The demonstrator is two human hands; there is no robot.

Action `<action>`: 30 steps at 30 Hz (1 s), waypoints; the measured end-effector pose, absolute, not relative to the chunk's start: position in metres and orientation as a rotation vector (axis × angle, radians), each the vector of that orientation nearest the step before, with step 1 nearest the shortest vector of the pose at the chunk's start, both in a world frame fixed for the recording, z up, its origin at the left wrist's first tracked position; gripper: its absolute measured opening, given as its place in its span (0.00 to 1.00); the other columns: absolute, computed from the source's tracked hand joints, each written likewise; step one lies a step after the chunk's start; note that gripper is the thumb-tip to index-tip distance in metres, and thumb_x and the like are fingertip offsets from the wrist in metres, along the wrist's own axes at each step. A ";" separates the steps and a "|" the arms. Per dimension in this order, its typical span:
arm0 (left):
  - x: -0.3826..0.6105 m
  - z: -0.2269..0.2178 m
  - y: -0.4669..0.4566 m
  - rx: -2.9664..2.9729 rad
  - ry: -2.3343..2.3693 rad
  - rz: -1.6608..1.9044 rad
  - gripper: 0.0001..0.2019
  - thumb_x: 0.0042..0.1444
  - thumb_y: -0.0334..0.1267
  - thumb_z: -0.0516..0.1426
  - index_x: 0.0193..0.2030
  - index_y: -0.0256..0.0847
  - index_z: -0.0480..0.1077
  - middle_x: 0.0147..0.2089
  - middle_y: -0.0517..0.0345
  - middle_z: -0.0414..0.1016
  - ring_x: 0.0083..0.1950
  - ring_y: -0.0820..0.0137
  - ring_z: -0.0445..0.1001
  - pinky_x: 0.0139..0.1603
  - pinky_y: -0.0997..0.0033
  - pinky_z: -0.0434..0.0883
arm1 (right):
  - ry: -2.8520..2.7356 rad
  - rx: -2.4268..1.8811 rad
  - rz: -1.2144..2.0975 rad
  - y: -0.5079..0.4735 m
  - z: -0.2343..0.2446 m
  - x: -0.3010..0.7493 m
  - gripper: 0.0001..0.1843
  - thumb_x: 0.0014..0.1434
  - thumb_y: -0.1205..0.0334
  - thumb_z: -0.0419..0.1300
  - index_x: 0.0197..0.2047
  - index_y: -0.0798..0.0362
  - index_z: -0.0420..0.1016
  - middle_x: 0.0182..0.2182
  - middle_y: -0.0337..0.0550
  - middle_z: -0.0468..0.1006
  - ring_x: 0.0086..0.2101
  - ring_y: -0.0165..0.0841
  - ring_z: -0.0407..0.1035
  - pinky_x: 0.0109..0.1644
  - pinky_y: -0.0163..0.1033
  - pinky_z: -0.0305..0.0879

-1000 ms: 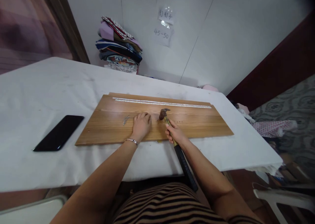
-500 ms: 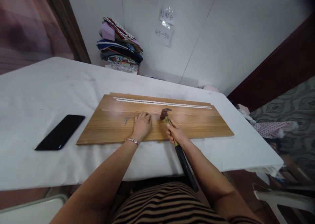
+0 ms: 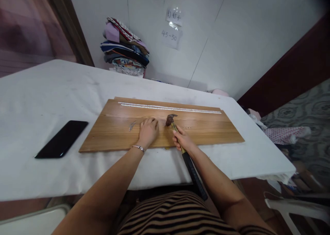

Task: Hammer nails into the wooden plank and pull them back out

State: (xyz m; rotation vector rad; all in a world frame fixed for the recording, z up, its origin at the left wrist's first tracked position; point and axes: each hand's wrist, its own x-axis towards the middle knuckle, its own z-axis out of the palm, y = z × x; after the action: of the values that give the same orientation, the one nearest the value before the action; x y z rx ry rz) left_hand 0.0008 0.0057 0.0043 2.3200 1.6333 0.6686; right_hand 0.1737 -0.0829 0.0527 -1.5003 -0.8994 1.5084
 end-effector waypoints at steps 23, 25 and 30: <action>0.001 0.007 0.005 2.301 1.640 0.658 0.16 0.66 0.37 0.51 0.51 0.44 0.79 0.61 0.45 0.77 0.63 0.54 0.71 0.64 0.50 0.65 | -0.907 -1.485 1.507 -0.083 0.050 0.175 0.40 0.66 0.50 0.61 0.77 0.43 0.54 0.20 0.23 0.62 0.14 0.22 0.53 0.16 0.27 0.48; 0.001 0.007 0.004 2.300 1.633 0.668 0.16 0.66 0.36 0.51 0.51 0.45 0.79 0.61 0.45 0.77 0.64 0.54 0.71 0.64 0.50 0.65 | -0.897 -1.486 1.497 -0.083 0.050 0.174 0.40 0.66 0.50 0.61 0.77 0.43 0.53 0.20 0.23 0.62 0.14 0.22 0.53 0.15 0.27 0.48; 0.001 0.005 0.005 2.318 1.635 0.658 0.16 0.67 0.37 0.51 0.51 0.43 0.79 0.61 0.46 0.77 0.64 0.54 0.71 0.64 0.51 0.65 | -0.893 -1.509 1.477 -0.084 0.052 0.175 0.41 0.66 0.49 0.62 0.78 0.41 0.52 0.20 0.24 0.63 0.14 0.22 0.53 0.16 0.27 0.49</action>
State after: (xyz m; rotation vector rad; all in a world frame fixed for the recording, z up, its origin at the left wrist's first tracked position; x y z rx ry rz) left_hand 0.0010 0.0048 0.0053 2.3184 1.6348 0.6581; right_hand 0.1747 -0.0843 0.0524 -1.5093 -0.8925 1.4774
